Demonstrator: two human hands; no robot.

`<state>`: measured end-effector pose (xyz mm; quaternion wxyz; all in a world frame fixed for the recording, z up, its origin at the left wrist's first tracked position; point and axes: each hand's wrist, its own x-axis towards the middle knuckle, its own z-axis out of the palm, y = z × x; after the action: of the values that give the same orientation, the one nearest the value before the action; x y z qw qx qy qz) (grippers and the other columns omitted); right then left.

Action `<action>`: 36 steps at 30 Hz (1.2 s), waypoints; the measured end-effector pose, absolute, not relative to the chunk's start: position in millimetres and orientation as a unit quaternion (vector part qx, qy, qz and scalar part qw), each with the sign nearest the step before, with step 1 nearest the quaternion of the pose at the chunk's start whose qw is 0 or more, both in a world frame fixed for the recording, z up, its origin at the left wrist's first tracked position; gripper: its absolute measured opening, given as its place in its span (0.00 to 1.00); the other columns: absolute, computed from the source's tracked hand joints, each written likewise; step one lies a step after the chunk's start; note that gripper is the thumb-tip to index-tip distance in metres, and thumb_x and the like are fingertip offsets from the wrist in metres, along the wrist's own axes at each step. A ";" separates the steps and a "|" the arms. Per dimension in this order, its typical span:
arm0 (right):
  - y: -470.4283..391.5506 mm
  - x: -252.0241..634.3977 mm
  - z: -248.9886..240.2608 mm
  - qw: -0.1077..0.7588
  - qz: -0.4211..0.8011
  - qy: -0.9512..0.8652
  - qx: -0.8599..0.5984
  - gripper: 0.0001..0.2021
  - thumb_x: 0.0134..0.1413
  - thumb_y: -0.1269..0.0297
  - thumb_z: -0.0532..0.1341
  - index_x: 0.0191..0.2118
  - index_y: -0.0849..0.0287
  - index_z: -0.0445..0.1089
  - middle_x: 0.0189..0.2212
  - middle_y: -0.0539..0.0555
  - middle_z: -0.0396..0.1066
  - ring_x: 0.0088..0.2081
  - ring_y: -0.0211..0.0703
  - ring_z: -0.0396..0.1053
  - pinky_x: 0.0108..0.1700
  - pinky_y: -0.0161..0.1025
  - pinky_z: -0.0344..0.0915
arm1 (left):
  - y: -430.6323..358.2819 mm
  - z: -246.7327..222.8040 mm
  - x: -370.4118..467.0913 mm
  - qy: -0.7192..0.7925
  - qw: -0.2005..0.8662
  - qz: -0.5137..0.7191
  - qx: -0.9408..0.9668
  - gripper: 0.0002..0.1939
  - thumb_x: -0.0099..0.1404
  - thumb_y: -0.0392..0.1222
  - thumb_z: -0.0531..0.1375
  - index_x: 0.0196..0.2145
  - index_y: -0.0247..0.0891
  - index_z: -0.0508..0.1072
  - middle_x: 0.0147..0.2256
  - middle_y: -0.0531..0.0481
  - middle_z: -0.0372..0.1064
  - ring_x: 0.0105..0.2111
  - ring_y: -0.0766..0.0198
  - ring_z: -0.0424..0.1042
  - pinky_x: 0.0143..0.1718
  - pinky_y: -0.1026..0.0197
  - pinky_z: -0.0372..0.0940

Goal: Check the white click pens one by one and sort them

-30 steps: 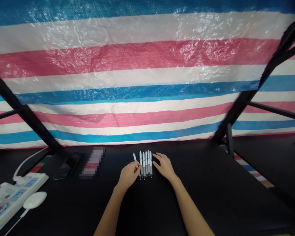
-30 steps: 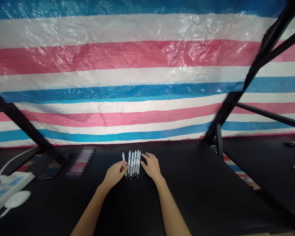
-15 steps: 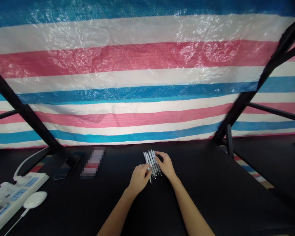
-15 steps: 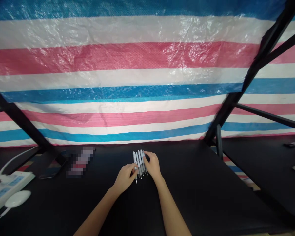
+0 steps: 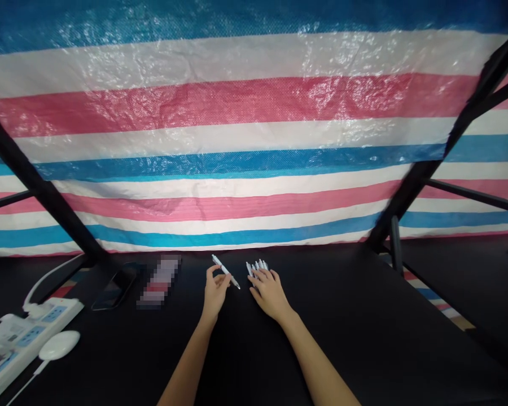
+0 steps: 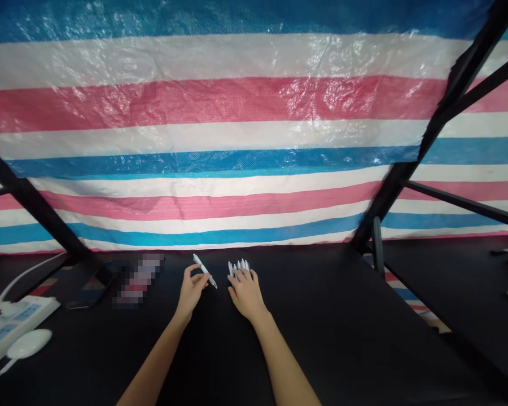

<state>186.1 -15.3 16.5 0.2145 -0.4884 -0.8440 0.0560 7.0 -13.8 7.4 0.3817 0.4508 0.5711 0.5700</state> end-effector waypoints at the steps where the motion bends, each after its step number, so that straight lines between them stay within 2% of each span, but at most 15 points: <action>1: -15.1 186.1 16.3 0.212 0.051 -0.839 -0.498 0.17 0.58 0.66 0.53 0.52 0.53 0.67 0.55 0.55 0.63 0.57 0.50 0.55 0.58 0.53 0.45 | -13.3 7.4 7.5 0.562 0.400 0.589 0.421 0.28 0.54 0.48 0.61 0.49 0.38 0.56 0.27 0.53 0.72 0.26 0.66 0.72 0.32 0.62 0.65; 4: -14.1 187.5 17.0 0.208 0.044 -0.824 -0.526 0.17 0.57 0.68 0.53 0.51 0.53 0.67 0.54 0.56 0.64 0.57 0.51 0.55 0.58 0.54 0.44 | -13.2 9.7 10.2 0.540 0.447 0.623 0.347 0.34 0.54 0.44 0.64 0.54 0.37 0.54 0.29 0.51 0.73 0.25 0.68 0.71 0.32 0.63 0.64; 8: -13.1 190.0 19.0 0.225 0.040 -0.804 -0.548 0.17 0.55 0.69 0.54 0.50 0.55 0.69 0.52 0.57 0.65 0.56 0.52 0.56 0.58 0.54 0.44 | -13.3 13.8 13.4 0.501 0.490 0.649 0.294 0.32 0.53 0.39 0.65 0.53 0.37 0.57 0.31 0.49 0.74 0.28 0.69 0.72 0.31 0.65 0.64; 13: -15.8 189.3 24.6 0.343 0.021 -0.790 -0.508 0.17 0.61 0.64 0.49 0.54 0.55 0.64 0.48 0.57 0.69 0.51 0.47 0.62 0.54 0.47 0.51 | -16.0 14.6 20.6 0.468 0.512 0.646 0.319 0.22 0.46 0.44 0.69 0.38 0.33 0.69 0.28 0.49 0.74 0.28 0.67 0.73 0.32 0.66 0.65; 16: -19.2 184.5 26.8 0.369 0.025 -0.805 -0.465 0.17 0.63 0.60 0.48 0.54 0.55 0.63 0.45 0.56 0.71 0.47 0.46 0.65 0.52 0.45 0.53 | -20.0 14.4 29.9 0.455 0.523 0.635 0.341 0.20 0.44 0.46 0.70 0.31 0.33 0.70 0.26 0.50 0.73 0.27 0.66 0.73 0.32 0.64 0.66; 18: -20.3 181.1 26.2 0.362 0.043 -0.816 -0.450 0.15 0.64 0.62 0.47 0.49 0.54 0.67 0.41 0.54 0.73 0.43 0.44 0.67 0.51 0.45 0.53 | -22.4 15.2 35.7 0.450 0.534 0.622 0.353 0.19 0.44 0.46 0.70 0.29 0.33 0.69 0.25 0.50 0.73 0.27 0.64 0.73 0.32 0.63 0.67; 20: -19.4 179.7 25.1 0.361 0.070 -0.815 -0.448 0.15 0.65 0.64 0.45 0.44 0.55 0.69 0.38 0.53 0.74 0.41 0.43 0.69 0.50 0.44 0.54 | -23.6 17.6 37.9 0.457 0.532 0.618 0.354 0.20 0.44 0.46 0.70 0.30 0.33 0.69 0.26 0.48 0.74 0.29 0.62 0.74 0.32 0.62 0.68; 22: -16.6 181.8 24.9 0.378 0.098 -0.797 -0.460 0.16 0.64 0.64 0.44 0.41 0.56 0.69 0.38 0.54 0.73 0.40 0.43 0.69 0.47 0.42 0.56 | -23.4 21.4 34.7 0.453 0.524 0.634 0.344 0.23 0.45 0.47 0.69 0.36 0.34 0.69 0.33 0.44 0.76 0.32 0.60 0.75 0.33 0.61 0.68; 24: -12.9 187.0 26.4 0.397 0.129 -0.774 -0.476 0.17 0.64 0.63 0.44 0.40 0.57 0.70 0.37 0.55 0.73 0.39 0.44 0.69 0.43 0.41 0.57 | -22.5 25.7 26.9 0.417 0.522 0.663 0.338 0.27 0.49 0.49 0.67 0.44 0.37 0.67 0.41 0.41 0.74 0.38 0.58 0.75 0.37 0.60 0.68; 26: -9.3 193.5 28.5 0.396 0.168 -0.763 -0.483 0.19 0.63 0.61 0.44 0.36 0.58 0.71 0.31 0.54 0.73 0.34 0.44 0.69 0.39 0.38 0.58 | -21.7 29.1 17.6 0.395 0.510 0.678 0.351 0.28 0.50 0.48 0.66 0.48 0.39 0.66 0.45 0.41 0.72 0.43 0.57 0.73 0.43 0.59 0.67; 31: -4.5 203.7 28.1 0.376 0.273 -0.749 -0.472 0.22 0.61 0.56 0.45 0.29 0.59 0.72 0.18 0.49 0.64 0.22 0.40 0.62 0.27 0.34 0.55 | -21.7 29.9 7.0 0.388 0.515 0.664 0.379 0.23 0.50 0.48 0.66 0.43 0.35 0.71 0.43 0.39 0.73 0.46 0.53 0.71 0.48 0.53 0.65; 36: -3.8 202.1 24.3 0.376 0.296 -0.740 -0.473 0.23 0.61 0.53 0.46 0.28 0.60 0.72 0.17 0.48 0.62 0.22 0.39 0.61 0.26 0.33 0.54 | -21.2 26.7 9.2 0.413 0.502 0.674 0.351 0.22 0.47 0.49 0.68 0.36 0.33 0.72 0.38 0.40 0.76 0.44 0.52 0.73 0.46 0.52 0.67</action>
<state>202.1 -3.8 24.3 0.3761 -0.4729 -0.7397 0.2964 9.2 -21.2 26.7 0.5017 0.3511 0.4126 0.6744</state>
